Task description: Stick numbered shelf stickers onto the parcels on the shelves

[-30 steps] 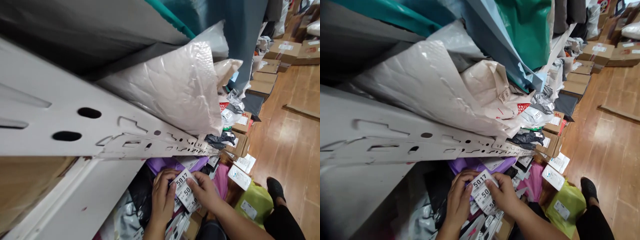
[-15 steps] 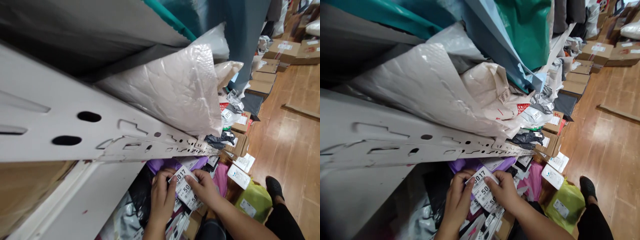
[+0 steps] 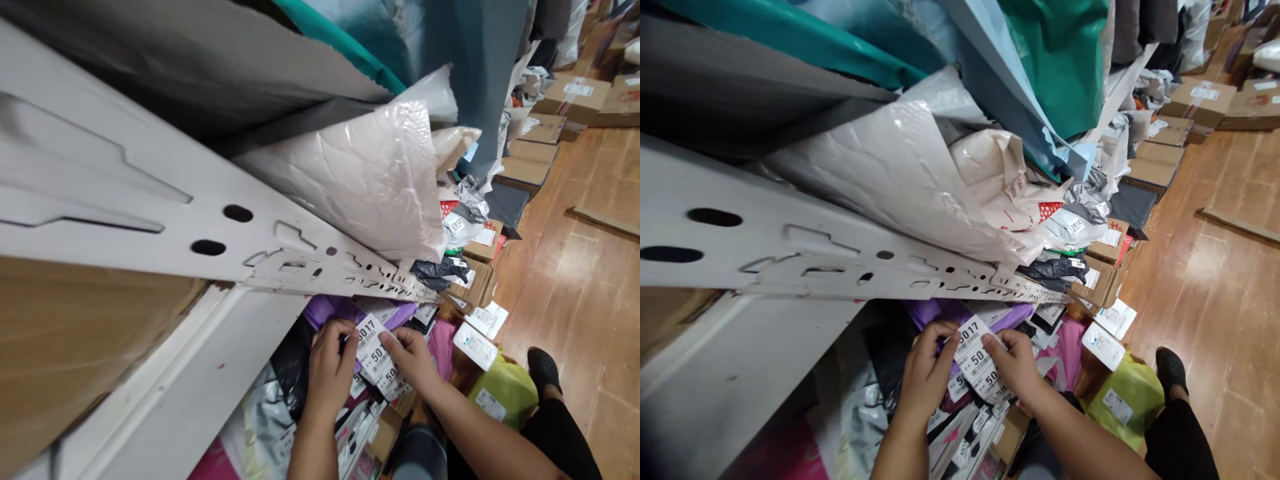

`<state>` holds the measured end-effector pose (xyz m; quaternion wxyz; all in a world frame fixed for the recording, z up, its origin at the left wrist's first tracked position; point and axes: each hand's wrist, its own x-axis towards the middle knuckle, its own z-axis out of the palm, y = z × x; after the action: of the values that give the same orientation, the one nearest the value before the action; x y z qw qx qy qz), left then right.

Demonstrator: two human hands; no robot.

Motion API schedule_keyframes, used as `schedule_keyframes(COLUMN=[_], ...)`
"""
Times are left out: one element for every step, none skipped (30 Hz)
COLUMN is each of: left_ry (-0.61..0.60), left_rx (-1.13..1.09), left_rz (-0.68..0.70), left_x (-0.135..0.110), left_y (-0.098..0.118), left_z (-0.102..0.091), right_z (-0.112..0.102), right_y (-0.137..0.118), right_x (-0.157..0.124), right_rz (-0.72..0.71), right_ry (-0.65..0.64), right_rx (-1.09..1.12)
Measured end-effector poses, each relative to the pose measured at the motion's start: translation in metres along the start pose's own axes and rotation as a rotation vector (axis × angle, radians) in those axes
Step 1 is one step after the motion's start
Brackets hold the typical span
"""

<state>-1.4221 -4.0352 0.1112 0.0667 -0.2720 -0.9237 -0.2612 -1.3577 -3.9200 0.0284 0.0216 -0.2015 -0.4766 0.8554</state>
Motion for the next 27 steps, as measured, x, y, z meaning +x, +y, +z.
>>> schedule_keyframes(left_ry=[0.003, 0.007, 0.014, 0.023, 0.034, 0.048, 0.063, 0.081, 0.100, 0.120, 0.139, 0.157, 0.171, 0.180, 0.183, 0.177, 0.164, 0.149, 0.135, 0.125, 0.123, 0.126, 0.133, 0.141, 0.156, 0.170, 0.169], left_rx=[0.010, 0.020, 0.031, 0.041, 0.051, 0.058, 0.062, 0.065, 0.067, 0.068, 0.067, 0.066, 0.064, 0.061, 0.057, 0.056, 0.058, 0.060, 0.061, 0.059, 0.055, 0.049, 0.042, 0.036, 0.028, 0.020, 0.024], left_rz=[-0.004, -0.008, -0.010, -0.009, -0.006, -0.002, -0.001, -0.006, -0.019, -0.038, -0.060, -0.081, -0.100, -0.117, -0.132, -0.144, -0.155, -0.166, -0.176, -0.186, -0.197, -0.210, -0.222, -0.233, -0.244, -0.246, -0.234], left_x=[0.000, -0.001, -0.002, -0.002, -0.002, -0.002, -0.002, -0.002, -0.001, 0.000, 0.001, 0.002, 0.003, 0.005, 0.007, 0.010, 0.012, 0.015, 0.018, 0.020, 0.022, 0.024, 0.026, 0.027, 0.028, 0.028, 0.028], left_y=[0.000, 0.001, 0.002, 0.003, 0.004, 0.005, 0.006, 0.007, 0.008, 0.008, 0.009, 0.009, 0.010, 0.011, 0.012, 0.013, 0.015, 0.017, 0.019, 0.021, 0.023, 0.025, 0.027, 0.029, 0.031, 0.033, 0.036], left_z=[0.001, 0.002, 0.003, 0.005, 0.007, 0.010, 0.013, 0.017, 0.020, 0.023, 0.026, 0.028, 0.030, 0.032, 0.033, 0.033, 0.033, 0.033, 0.034, 0.034, 0.035, 0.036, 0.037, 0.037, 0.038, 0.038, 0.037], right_z=[-0.001, -0.003, -0.004, -0.005, -0.006, -0.007, -0.007, -0.006, -0.006, -0.006, -0.006, -0.007, -0.010, -0.013, -0.018, -0.023, -0.030, -0.036, -0.043, -0.050, -0.058, -0.066, -0.075, -0.085, -0.096, -0.109, -0.123], right_y=[0.000, 0.001, 0.002, 0.004, 0.007, 0.009, 0.012, 0.015, 0.018, 0.020, 0.021, 0.022, 0.021, 0.019, 0.017, 0.014, 0.012, 0.010, 0.009, 0.009, 0.010, 0.011, 0.013, 0.014, 0.015, 0.015, 0.014], right_x=[0.000, 0.001, 0.002, 0.003, 0.005, 0.007, 0.009, 0.011, 0.014, 0.015, 0.016, 0.016, 0.014, 0.012, 0.008, 0.003, -0.002, -0.008, -0.013, -0.018, -0.023, -0.029, -0.035, -0.043, -0.052, -0.062, -0.073], right_rz=[-0.002, 0.000, 0.006, 0.015, 0.028, 0.045, 0.061, 0.073, 0.081, 0.086, 0.089, 0.091, 0.094, 0.098, 0.104, 0.112, 0.121, 0.130, 0.139, 0.145, 0.148, 0.147, 0.142, 0.138, 0.133, 0.127, 0.120], right_ry=[-0.010, -0.027, -0.048, -0.069, -0.083, -0.089, -0.083, -0.067, -0.045, -0.022, -0.002, 0.010, 0.014, 0.009, -0.001, -0.014, -0.026, -0.033, -0.033, -0.024, -0.006, 0.018, 0.044, 0.067, 0.086, 0.101, 0.110], right_rx=[0.005, 0.016, 0.033, 0.052, 0.068, 0.081, 0.089, 0.093, 0.097, 0.107, 0.121, 0.137, 0.150, 0.158, 0.163, 0.163, 0.159, 0.153, 0.143, 0.127, 0.105, 0.077, 0.047, 0.016, -0.013, -0.040, -0.064])
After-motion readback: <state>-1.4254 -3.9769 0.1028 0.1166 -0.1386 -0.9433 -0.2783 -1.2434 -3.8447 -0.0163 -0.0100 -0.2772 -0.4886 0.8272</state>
